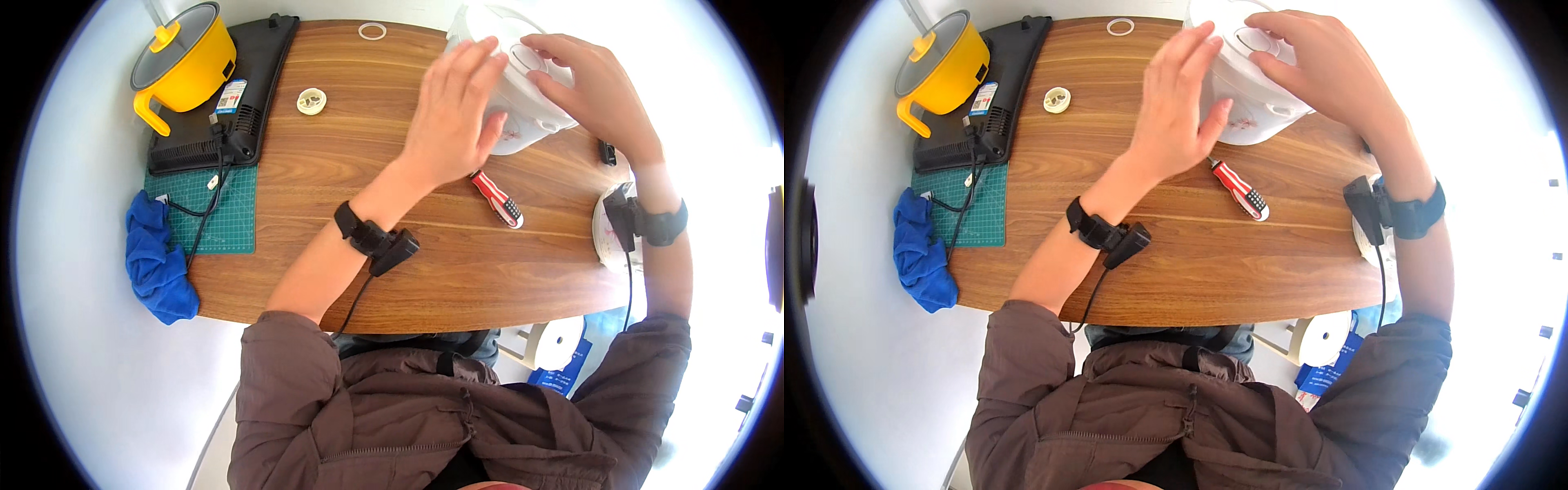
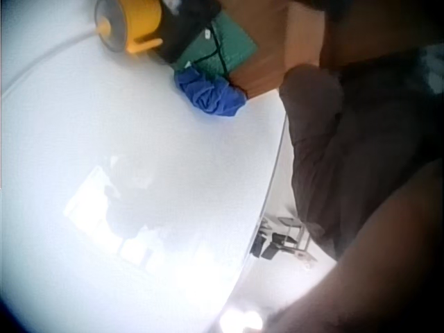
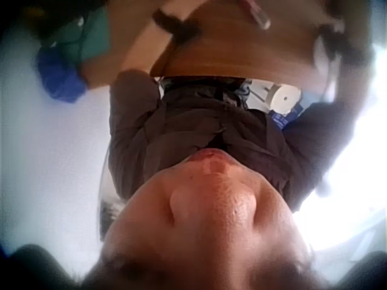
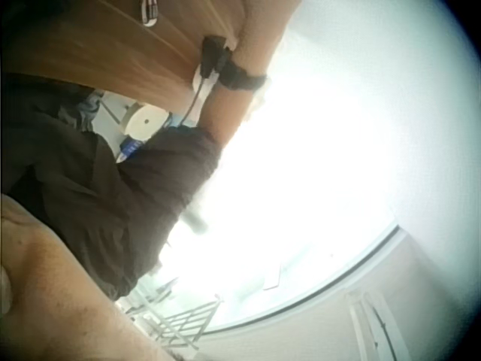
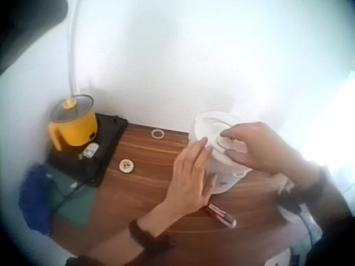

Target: The person repeatedly opens and closes the lid of a white rice cooker, removes and replaces the inner lid, and handles a small white cap. The person also rotates the cooker on the table and briefly lifts the inner pot.

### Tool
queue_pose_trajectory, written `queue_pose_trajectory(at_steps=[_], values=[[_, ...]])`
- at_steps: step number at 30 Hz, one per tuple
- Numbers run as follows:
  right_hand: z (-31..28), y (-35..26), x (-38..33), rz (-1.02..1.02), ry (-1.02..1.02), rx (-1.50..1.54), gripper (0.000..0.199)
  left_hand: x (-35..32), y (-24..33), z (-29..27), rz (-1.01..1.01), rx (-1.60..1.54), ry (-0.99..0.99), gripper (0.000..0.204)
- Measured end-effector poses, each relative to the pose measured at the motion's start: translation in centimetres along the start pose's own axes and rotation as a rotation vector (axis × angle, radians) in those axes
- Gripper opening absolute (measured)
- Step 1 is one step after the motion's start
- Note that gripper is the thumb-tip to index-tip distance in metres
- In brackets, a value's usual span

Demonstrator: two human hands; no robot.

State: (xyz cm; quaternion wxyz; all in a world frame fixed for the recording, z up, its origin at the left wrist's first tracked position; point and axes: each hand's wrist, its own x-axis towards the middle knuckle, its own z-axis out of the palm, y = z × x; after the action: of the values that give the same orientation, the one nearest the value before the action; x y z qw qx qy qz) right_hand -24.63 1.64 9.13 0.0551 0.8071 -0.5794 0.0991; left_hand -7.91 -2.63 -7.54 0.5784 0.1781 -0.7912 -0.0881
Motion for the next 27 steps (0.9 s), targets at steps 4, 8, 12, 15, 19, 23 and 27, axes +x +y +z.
queue_pose_trajectory(at_steps=[4, 8, 12, 15, 19, 23, 27], values=[[3.0, 3.5, -3.3, -0.018, 0.477, 0.008, 0.039, 1.7, -1.4, -1.9, -0.049, 0.06, 0.14, 0.053], [7.6, 8.6, -6.2, 0.283, 0.572, 0.165, 0.055, 2.8, -3.6, -4.4, -0.177, 0.054, 0.014, 0.041], [10.1, 8.3, -5.4, 0.497, 0.569, 0.731, 0.067, 2.5, -5.3, -5.6, -0.351, -0.113, -0.065, 0.037], [10.4, 7.7, -4.7, 0.513, 0.539, 0.987, 0.07, 2.2, -6.7, -5.6, -0.407, -0.209, -0.077, 0.033], [12.0, 9.9, -2.6, 0.376, 0.443, 1.139, 0.069, 3.1, -6.8, -7.1, -0.419, -0.241, -0.047, 0.027], [11.4, 6.7, 0.0, 0.358, 0.451, 1.508, 0.052, 5.0, -4.0, -9.3, -0.392, -0.189, -0.019, 0.027], [12.4, 7.5, 1.7, 0.141, 0.253, 1.553, 0.071, 6.0, -3.7, -10.3, -0.144, -0.049, -0.139, 0.028]])
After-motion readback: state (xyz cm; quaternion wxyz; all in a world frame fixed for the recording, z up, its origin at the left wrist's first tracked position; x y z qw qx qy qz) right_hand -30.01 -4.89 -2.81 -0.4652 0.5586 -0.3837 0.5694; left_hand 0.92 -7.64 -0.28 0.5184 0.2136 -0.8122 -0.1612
